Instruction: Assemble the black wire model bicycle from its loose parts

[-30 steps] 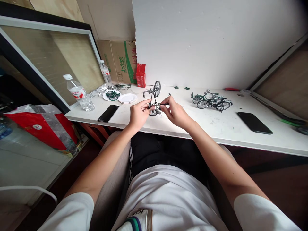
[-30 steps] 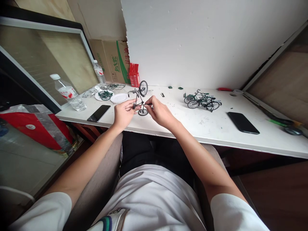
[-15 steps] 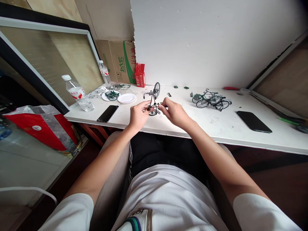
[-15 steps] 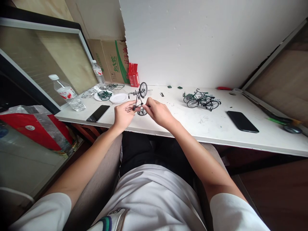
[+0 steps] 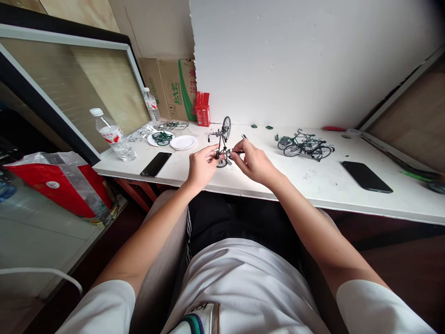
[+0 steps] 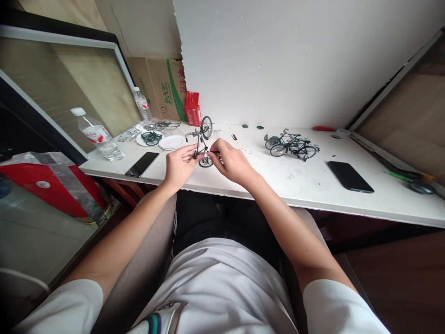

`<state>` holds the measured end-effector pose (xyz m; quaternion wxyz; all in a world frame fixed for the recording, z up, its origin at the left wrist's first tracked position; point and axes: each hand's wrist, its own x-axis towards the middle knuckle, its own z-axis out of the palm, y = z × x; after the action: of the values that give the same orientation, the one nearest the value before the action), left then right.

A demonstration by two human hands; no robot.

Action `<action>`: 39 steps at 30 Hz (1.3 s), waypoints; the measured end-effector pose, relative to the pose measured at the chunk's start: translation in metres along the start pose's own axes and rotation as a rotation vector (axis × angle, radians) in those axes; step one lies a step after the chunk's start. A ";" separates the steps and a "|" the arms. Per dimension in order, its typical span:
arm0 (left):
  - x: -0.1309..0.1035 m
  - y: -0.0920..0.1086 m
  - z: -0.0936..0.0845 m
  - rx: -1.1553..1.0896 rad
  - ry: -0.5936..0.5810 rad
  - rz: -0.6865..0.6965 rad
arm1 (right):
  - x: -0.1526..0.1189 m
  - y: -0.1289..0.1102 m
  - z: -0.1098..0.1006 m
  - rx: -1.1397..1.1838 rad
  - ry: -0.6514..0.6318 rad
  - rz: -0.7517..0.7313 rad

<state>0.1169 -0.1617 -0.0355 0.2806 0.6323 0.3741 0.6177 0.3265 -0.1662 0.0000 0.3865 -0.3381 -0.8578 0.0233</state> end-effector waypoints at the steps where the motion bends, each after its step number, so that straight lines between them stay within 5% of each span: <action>1: 0.000 0.000 0.000 -0.009 -0.003 -0.005 | 0.000 -0.001 -0.001 0.002 -0.002 0.000; 18: 0.002 -0.014 -0.003 -0.045 -0.065 0.001 | 0.001 0.001 0.001 0.023 0.008 0.017; 27: 0.001 -0.022 -0.009 0.255 -0.029 0.167 | 0.001 -0.003 0.002 -0.099 -0.034 0.006; 39: -0.001 -0.007 -0.013 0.546 -0.046 0.335 | 0.003 -0.012 0.002 -0.278 -0.104 0.096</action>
<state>0.1033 -0.1603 -0.0411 0.0032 0.7507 0.4105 0.5176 0.3174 -0.1729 0.0043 0.2893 -0.4272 -0.8545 -0.0597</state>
